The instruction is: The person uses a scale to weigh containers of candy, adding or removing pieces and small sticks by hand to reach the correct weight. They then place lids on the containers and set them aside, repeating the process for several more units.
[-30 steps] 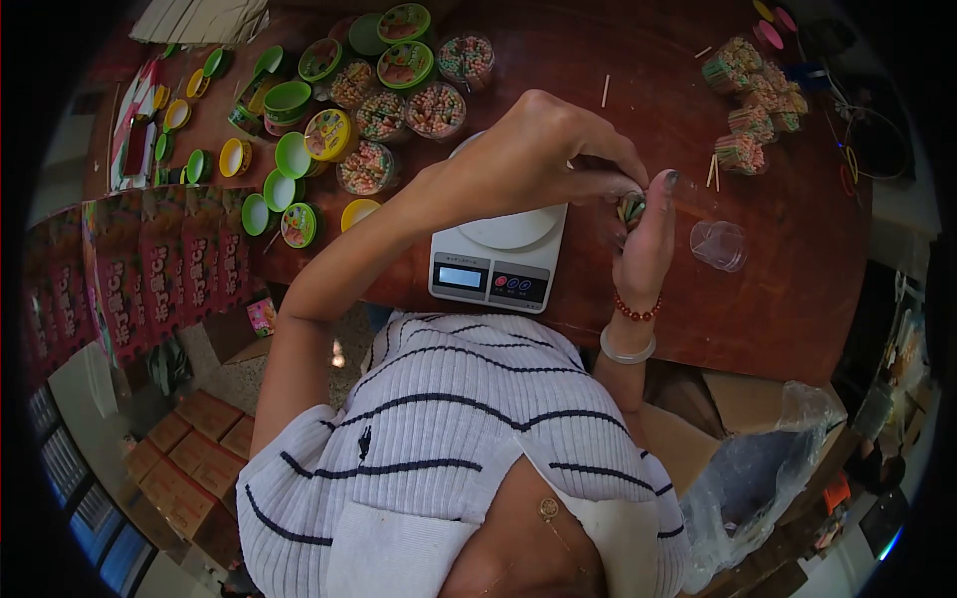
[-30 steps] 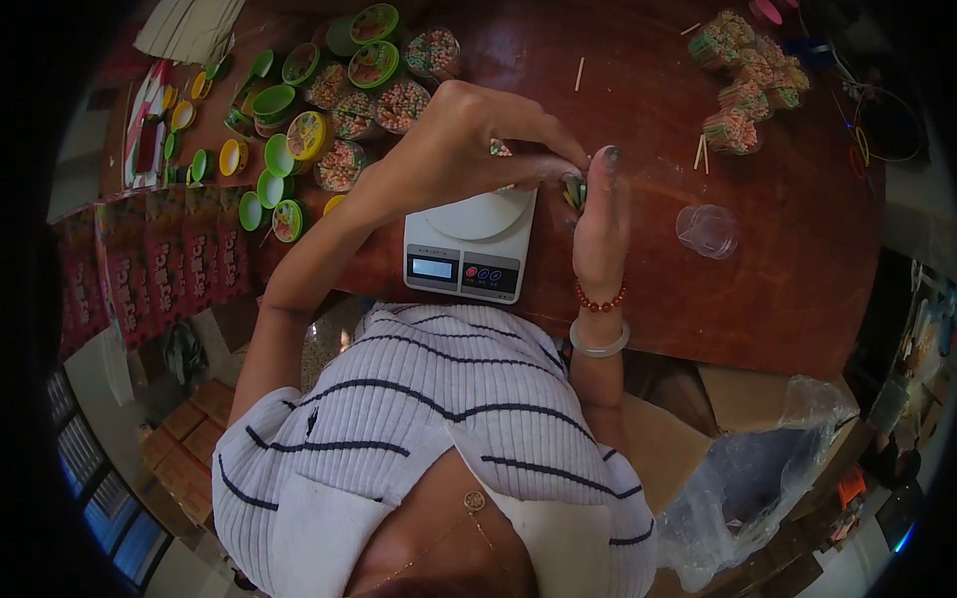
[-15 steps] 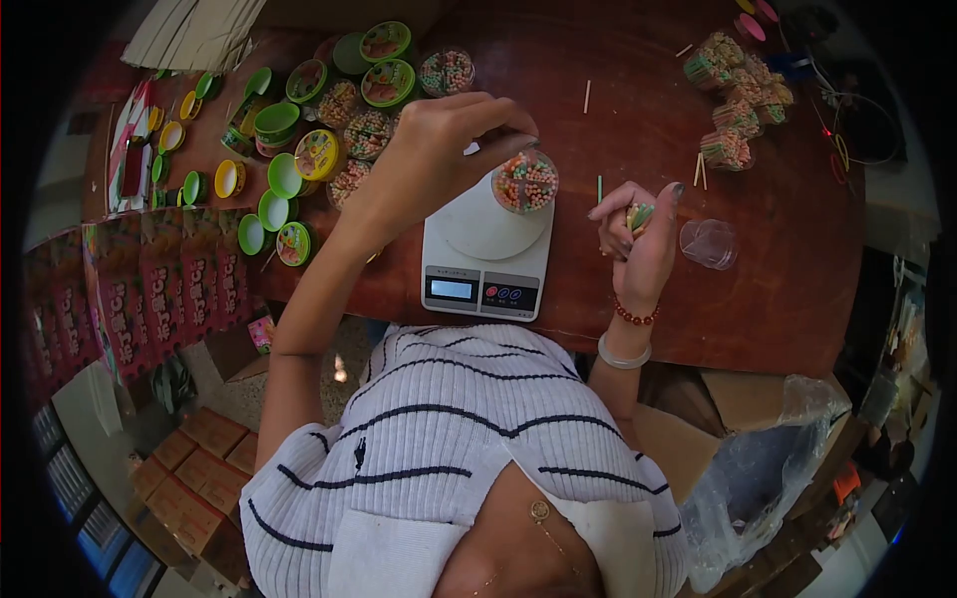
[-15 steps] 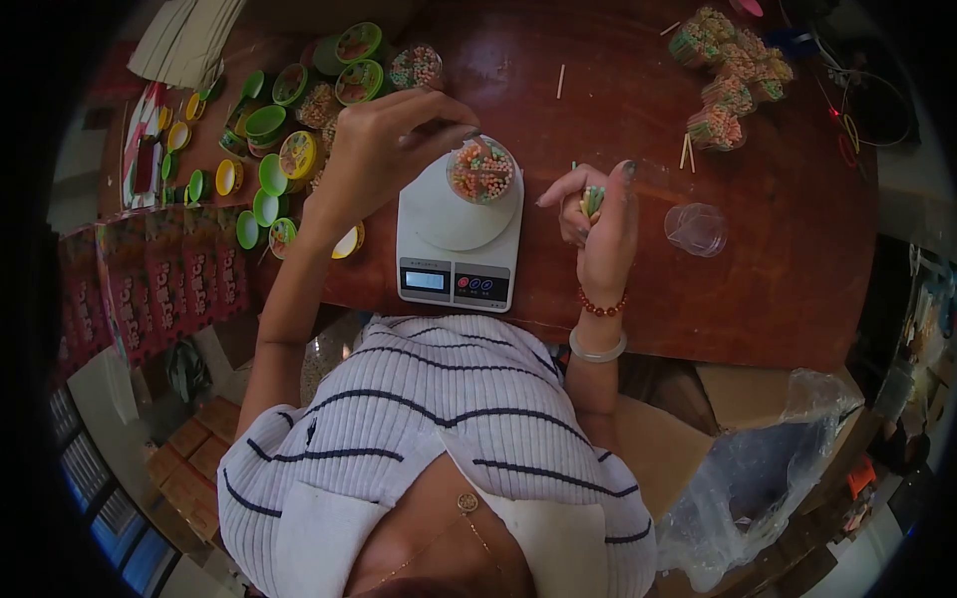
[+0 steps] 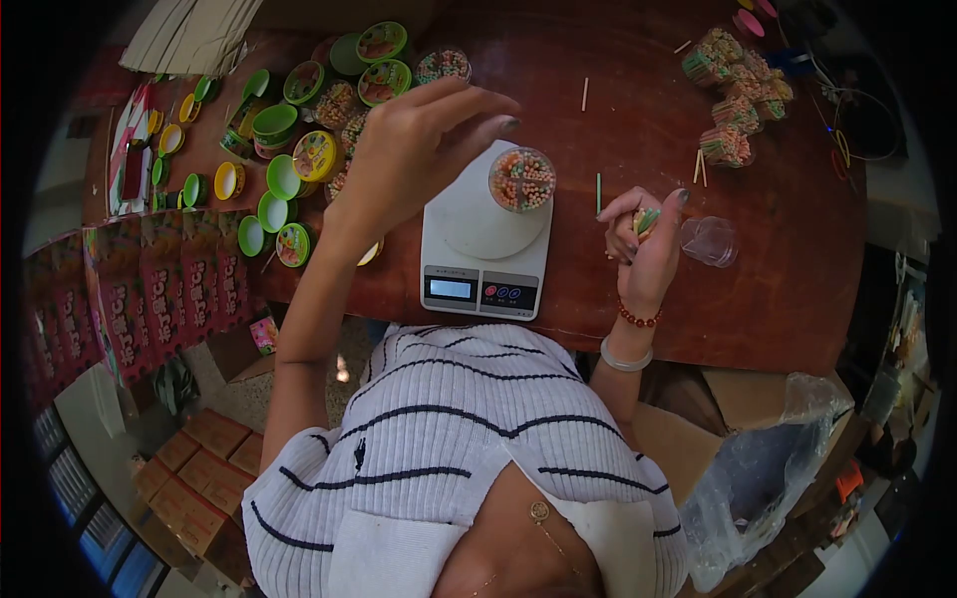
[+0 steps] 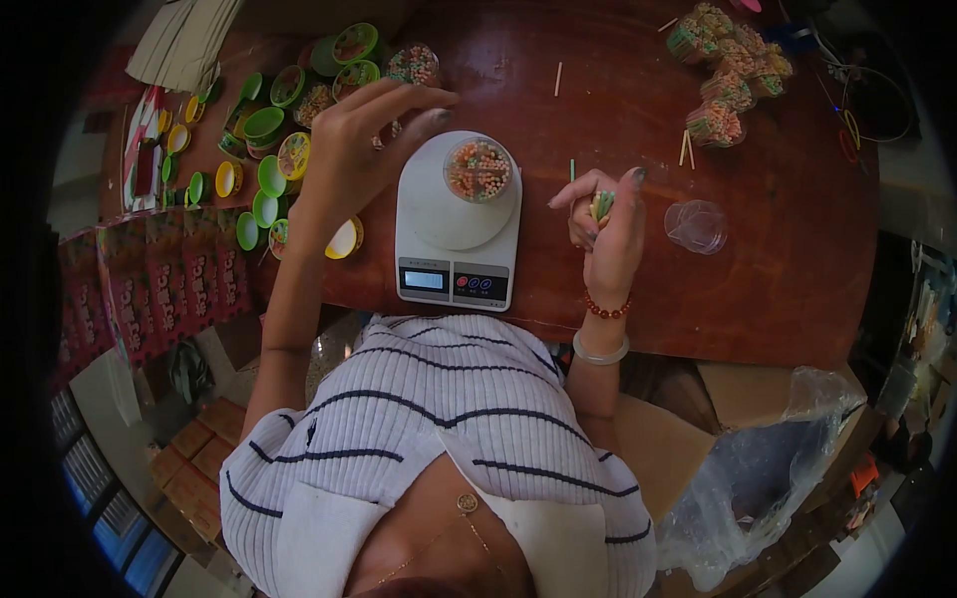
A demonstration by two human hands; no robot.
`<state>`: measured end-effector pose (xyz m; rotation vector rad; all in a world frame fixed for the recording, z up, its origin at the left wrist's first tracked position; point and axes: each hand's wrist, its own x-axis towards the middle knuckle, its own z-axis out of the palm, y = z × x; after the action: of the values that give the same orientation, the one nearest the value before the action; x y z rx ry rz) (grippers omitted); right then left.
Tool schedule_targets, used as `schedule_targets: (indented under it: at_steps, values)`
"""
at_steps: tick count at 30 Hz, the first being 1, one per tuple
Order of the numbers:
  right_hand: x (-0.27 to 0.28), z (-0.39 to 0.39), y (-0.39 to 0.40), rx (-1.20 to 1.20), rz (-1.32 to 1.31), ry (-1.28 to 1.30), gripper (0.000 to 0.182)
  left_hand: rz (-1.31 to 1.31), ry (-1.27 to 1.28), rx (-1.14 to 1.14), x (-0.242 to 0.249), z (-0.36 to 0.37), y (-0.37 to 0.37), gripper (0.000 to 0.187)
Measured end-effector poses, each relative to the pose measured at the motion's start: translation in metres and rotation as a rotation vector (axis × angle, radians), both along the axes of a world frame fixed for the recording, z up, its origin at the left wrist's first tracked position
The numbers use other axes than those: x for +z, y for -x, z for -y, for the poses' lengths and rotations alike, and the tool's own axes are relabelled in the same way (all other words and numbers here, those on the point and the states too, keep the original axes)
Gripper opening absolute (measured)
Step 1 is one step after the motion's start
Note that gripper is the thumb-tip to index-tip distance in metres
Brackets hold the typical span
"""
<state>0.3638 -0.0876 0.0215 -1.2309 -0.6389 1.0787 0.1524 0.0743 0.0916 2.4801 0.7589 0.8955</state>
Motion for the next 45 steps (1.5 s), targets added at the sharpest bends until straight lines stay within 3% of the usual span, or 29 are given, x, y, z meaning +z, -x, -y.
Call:
schedule_targets:
  at_steps: [16,19,21,23,24,27,28,29,31,33,35,39,42,45]
  values:
    - [-0.001,-0.001,-0.003,-0.025,-0.009,0.007,0.081,-0.008,-0.012,0.016,0.006,-0.008,0.021,0.013]
    - [-0.001,-0.001,-0.002,-0.017,-0.003,-0.005,0.081,-0.079,0.105,0.001,0.0,-0.001,0.018,0.027]
    - [-0.001,-0.002,-0.002,-0.01,0.004,-0.014,0.082,-0.161,-0.053,-0.144,-0.016,0.019,0.0,0.05]
    - [-0.001,-0.005,0.0,0.0,-0.029,0.006,0.082,-0.316,-0.022,-0.336,-0.048,0.037,-0.011,0.071]
    - [0.0,-0.004,0.0,0.004,-0.028,0.003,0.082,-0.324,-0.16,-0.379,-0.05,0.034,-0.02,0.075]
    - [0.001,0.0,-0.001,-0.024,0.02,0.001,0.082,-0.208,0.001,-0.17,-0.03,0.029,-0.015,0.074]
    - [0.001,0.003,-0.004,-0.016,0.001,-0.005,0.08,-0.301,-0.156,-0.214,-0.027,0.028,-0.013,0.075]
    - [0.0,0.006,-0.007,0.004,-0.014,-0.005,0.078,-0.296,-0.148,-0.217,-0.028,0.031,-0.012,0.075]
    - [-0.002,0.007,-0.008,-0.008,-0.019,0.007,0.078,-0.273,0.014,-0.244,-0.027,0.034,-0.009,0.081]
    - [-0.004,0.003,-0.007,-0.014,-0.03,0.01,0.078,-0.339,-0.021,-0.282,-0.033,0.036,-0.005,0.085]
    - [-0.006,0.004,-0.005,-0.038,-0.054,-0.007,0.08,-0.298,0.202,-0.302,-0.041,0.033,-0.001,0.089]
    - [-0.004,0.004,-0.005,-0.016,-0.04,0.011,0.08,-0.28,0.163,-0.321,-0.033,0.031,0.005,0.089]
    - [-0.006,0.005,-0.006,-0.025,-0.007,0.008,0.079,-0.099,0.058,-0.179,-0.014,0.017,0.012,0.081]
    - [-0.008,0.004,-0.006,-0.025,-0.006,0.008,0.079,-0.12,0.13,-0.124,-0.011,0.004,0.021,0.073]
